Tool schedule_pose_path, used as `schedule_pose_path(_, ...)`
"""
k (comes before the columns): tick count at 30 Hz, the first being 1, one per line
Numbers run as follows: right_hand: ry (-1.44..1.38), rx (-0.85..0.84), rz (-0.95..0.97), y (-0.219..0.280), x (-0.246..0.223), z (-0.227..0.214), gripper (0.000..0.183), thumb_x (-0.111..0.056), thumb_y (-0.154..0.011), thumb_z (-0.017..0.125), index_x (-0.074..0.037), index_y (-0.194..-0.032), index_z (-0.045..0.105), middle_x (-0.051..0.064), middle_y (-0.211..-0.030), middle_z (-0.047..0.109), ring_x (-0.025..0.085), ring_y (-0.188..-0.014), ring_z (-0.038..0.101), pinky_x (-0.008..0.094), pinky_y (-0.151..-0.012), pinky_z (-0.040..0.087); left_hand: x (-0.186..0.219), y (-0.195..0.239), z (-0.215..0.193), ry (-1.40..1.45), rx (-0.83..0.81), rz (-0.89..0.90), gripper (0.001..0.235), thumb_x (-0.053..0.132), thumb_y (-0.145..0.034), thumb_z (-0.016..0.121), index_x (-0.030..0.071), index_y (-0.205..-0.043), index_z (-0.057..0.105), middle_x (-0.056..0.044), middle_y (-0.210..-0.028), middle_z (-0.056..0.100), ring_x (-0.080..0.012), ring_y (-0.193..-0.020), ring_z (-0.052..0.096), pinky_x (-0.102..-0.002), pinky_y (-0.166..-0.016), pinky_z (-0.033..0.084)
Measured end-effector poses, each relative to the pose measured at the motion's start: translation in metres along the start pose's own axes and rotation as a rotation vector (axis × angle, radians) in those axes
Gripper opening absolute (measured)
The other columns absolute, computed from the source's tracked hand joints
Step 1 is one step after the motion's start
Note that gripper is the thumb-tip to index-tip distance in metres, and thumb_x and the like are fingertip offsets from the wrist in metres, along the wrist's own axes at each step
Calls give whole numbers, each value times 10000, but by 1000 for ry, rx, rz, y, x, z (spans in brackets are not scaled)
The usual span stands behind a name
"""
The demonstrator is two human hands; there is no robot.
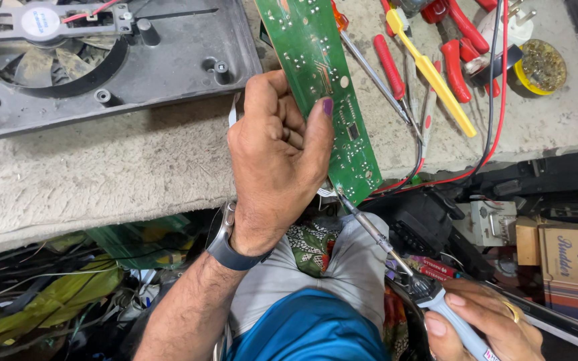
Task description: The person uses a soldering iron to reflow solder joints on a green circuit board, then flips the board and uses a multimeter to test connections. The board is placed on a workbench with various tools and components visible.
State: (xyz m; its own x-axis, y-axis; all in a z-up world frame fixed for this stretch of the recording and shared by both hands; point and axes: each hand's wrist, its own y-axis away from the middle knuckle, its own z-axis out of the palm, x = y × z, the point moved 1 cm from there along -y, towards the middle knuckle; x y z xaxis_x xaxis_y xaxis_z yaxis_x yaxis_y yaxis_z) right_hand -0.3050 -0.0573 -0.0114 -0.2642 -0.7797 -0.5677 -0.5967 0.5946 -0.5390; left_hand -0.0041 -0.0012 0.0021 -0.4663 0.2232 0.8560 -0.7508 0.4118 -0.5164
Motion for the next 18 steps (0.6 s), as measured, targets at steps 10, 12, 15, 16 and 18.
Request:
schedule_pose_path(10,-43,12,-10,-1,-5,5,259,-148,-841,789,-7,-990,631,204,-900,725,287,-910,772,392,-855,626,0,2,0,62,-19,-40,250,16,-1061,710,-22,-1243,543,38,-685,554,21,-550,505,-162,-474,402)
schedule_pose_path(12,-29,0,-7,-1,-5,5,252,-152,-831,790,-9,-975,641,197,-889,727,285,-900,775,390,-847,627,-1,2,-1,60,-19,-34,253,16,-1064,712,-22,-1248,542,37,-667,548,21,-550,494,-161,-475,394)
schedule_pose_path(15,10,-6,-11,1,-5,3,260,-157,-805,792,-3,-951,642,202,-878,723,291,-885,769,417,-869,624,-2,3,-1,60,-27,-21,241,18,-1072,711,-23,-1237,541,39,-672,557,27,-556,505,-156,-480,401)
schedule_pose_path(16,25,-6,-14,1,-4,2,266,-158,-794,794,0,-943,640,206,-875,720,295,-881,766,432,-883,623,-2,3,-1,71,-30,-24,227,17,-1078,708,-27,-1223,539,39,-679,564,28,-564,511,-155,-485,406)
schedule_pose_path(18,29,-12,-5,3,-3,2,261,-155,-786,794,-2,-936,645,202,-861,721,294,-871,768,431,-872,624,-2,3,-2,83,-34,-30,219,17,-1083,706,-31,-1212,537,37,-684,563,28,-571,508,-153,-489,407)
